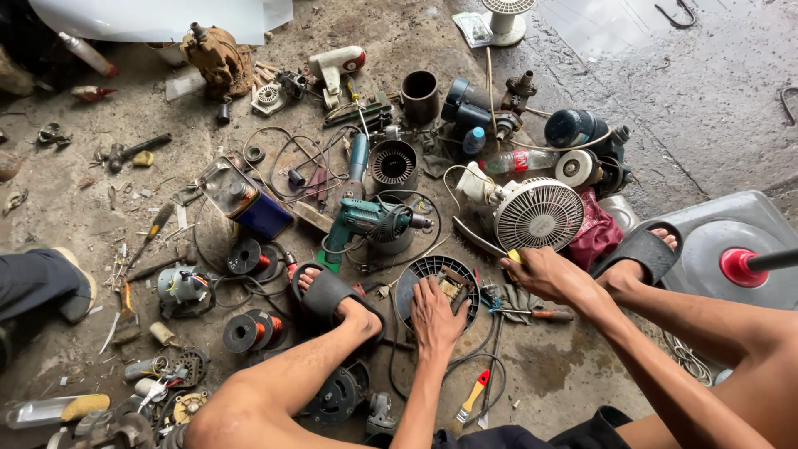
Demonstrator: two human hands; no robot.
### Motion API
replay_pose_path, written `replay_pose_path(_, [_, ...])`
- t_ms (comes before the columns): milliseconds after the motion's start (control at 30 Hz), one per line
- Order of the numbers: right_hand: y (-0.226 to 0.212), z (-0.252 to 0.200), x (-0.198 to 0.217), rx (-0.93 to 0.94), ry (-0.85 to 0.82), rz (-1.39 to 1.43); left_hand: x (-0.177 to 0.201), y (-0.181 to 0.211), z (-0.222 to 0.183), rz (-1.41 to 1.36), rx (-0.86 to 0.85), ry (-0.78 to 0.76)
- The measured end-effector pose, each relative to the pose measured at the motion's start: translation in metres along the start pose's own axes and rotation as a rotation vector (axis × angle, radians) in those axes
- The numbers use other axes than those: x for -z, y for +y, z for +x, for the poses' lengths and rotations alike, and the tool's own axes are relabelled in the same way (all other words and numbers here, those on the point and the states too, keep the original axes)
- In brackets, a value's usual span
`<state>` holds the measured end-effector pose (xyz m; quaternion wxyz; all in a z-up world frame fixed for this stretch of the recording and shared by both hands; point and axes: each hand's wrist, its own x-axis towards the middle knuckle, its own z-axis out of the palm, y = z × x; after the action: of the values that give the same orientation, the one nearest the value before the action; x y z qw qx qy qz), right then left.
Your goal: Disassembling a transformer core from a motor assembly using a screwdriver
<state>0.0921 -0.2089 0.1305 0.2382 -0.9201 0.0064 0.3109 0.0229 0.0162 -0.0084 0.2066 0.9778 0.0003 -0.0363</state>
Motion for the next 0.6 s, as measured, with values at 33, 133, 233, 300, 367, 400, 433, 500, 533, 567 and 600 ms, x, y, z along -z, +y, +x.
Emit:
replay_pose_path(33, [0.003,0.003,-0.004,0.013,0.008,-0.005,-0.006,-0.005,0.003,-0.005,-0.015,0.003])
replay_pose_path(133, [0.011,0.009,-0.006,0.030,0.017,-0.020,-0.021,-0.018,0.011,-0.070,-0.043,0.023])
replay_pose_path(233, [0.019,0.010,-0.003,0.031,0.021,-0.016,-0.023,-0.024,0.008,-0.147,-0.029,0.077])
replay_pose_path(300, [0.018,0.004,0.000,0.020,0.019,0.006,-0.009,-0.024,0.000,-0.160,-0.003,0.101])
replay_pose_path(367, [0.012,-0.004,0.006,-0.004,0.037,-0.021,0.014,-0.019,-0.005,-0.180,0.058,0.125])
replay_pose_path(400, [0.015,-0.003,0.004,-0.005,0.030,-0.020,0.011,-0.020,-0.004,-0.179,0.063,0.120])
replay_pose_path(433, [0.018,-0.001,0.001,-0.016,0.033,-0.018,0.008,-0.021,-0.004,-0.158,0.062,0.149])
replay_pose_path(500, [0.019,0.002,-0.001,-0.024,0.033,-0.020,0.008,-0.015,0.001,-0.139,0.066,0.178])
replay_pose_path(533, [0.017,0.003,-0.002,-0.025,0.027,-0.031,0.011,-0.009,0.001,-0.114,0.062,0.187])
replay_pose_path(567, [0.015,0.003,-0.002,-0.025,0.022,-0.042,0.015,-0.003,0.002,-0.089,0.058,0.196])
replay_pose_path(600, [0.014,0.004,-0.003,-0.029,0.023,-0.047,0.012,-0.003,0.003,-0.095,0.058,0.195])
